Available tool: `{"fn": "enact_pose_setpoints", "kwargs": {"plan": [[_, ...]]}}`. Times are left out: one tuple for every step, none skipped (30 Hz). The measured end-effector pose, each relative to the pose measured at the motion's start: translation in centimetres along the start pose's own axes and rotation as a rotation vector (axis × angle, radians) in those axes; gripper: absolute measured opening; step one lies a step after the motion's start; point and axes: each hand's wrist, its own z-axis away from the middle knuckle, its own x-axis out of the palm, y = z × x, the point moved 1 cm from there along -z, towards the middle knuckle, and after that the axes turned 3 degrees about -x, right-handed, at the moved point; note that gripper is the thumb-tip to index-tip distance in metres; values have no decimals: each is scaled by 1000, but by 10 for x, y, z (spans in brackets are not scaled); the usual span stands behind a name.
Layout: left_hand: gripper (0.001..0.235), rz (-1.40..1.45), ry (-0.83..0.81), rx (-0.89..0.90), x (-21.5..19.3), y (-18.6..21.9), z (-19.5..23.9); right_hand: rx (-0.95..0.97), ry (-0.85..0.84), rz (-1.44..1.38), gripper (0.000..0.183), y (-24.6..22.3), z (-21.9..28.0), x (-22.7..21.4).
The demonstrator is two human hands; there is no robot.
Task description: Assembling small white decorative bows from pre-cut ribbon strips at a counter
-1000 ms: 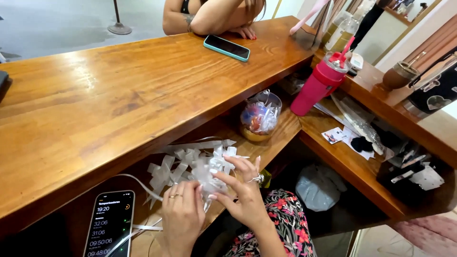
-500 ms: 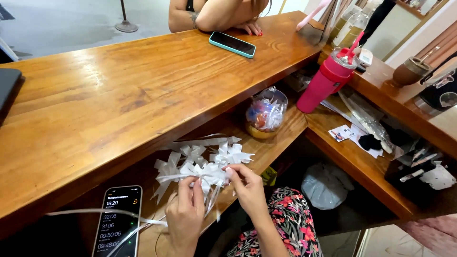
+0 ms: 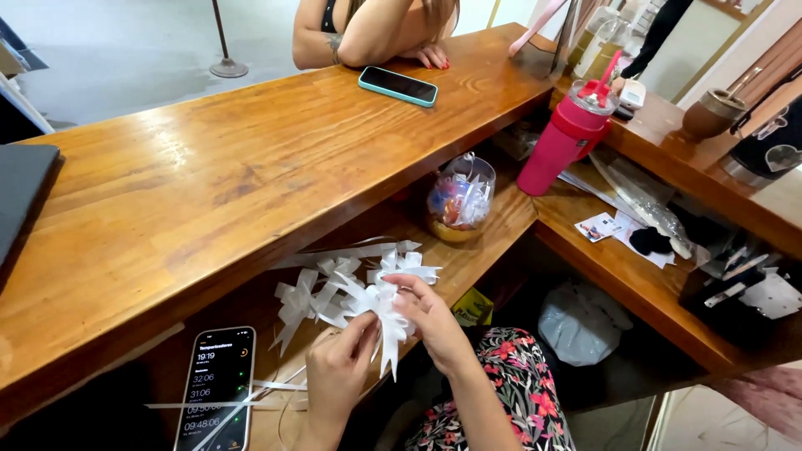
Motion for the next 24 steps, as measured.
{"fn": "enact_pose_setpoints", "kwargs": {"plan": [[6,-3,1,3,0,-1,-1,-3,-2,-3,40,-2,0,0],[6,43,-34,-21,1,-1,-2,22,-16,-40,45,-3,1,-1],[8,88,-69,-44,2,-2,-2,46,-29,-77,51,-3,2,-1],[8,86,-76,-43,2,-3,-1,47,-27,-84,51,-3,2,-2],[9,76,-108,-99,3,-5,-1,-44,9,-54,49,-3,3,-3],[10,64,-139,-155,3,-8,0,-137,44,-25,48,-4,3,-3],[10,60,-143,-153,-2,-2,-7,-137,45,-31,48,-4,2,-5],[15,120,-203,-246,-7,3,-13,-158,59,-29,49,-5,1,-6],[25,181,-262,-340,-12,7,-18,-179,73,-27,51,-5,0,-8],[25,176,-269,-341,-15,6,-20,-175,76,-34,51,-2,-2,-12],[24,103,-304,-398,-18,3,-21,-194,78,13,49,2,-4,-16],[23,29,-335,-453,-20,1,-24,-215,78,62,48,5,-8,-20],[23,24,-339,-453,-27,-1,-27,-214,79,56,48,6,-9,-21],[24,-52,-362,-493,-32,-2,-29,-194,83,130,47,7,-10,-23],[25,-129,-386,-532,-37,-4,-30,-173,86,204,46,9,-12,-25],[25,-134,-400,-550,-45,-7,-32,-150,85,199,46,17,-20,-31],[21,-236,-264,-453,-53,-11,-36,-238,106,288,43,25,-29,-36],[18,-337,-146,-366,-64,-12,-31,-304,123,377,40,39,-29,-41],[18,-346,-177,-398,-71,-9,-24,-259,119,372,40,43,-23,-40],[17,-478,-124,-384,-76,-8,-26,-288,170,460,38,41,-27,-40],[16,-609,-72,-365,-82,-7,-30,-316,221,550,36,38,-31,-39],[16,-614,-66,-366,-79,-18,-25,-320,214,546,36,50,-40,-43],[16,-763,15,-300,-78,-29,-20,-349,274,532,42,62,-49,-48],[22,-905,93,-232,-74,-39,-14,-376,338,520,49,75,-55,-54]]}}
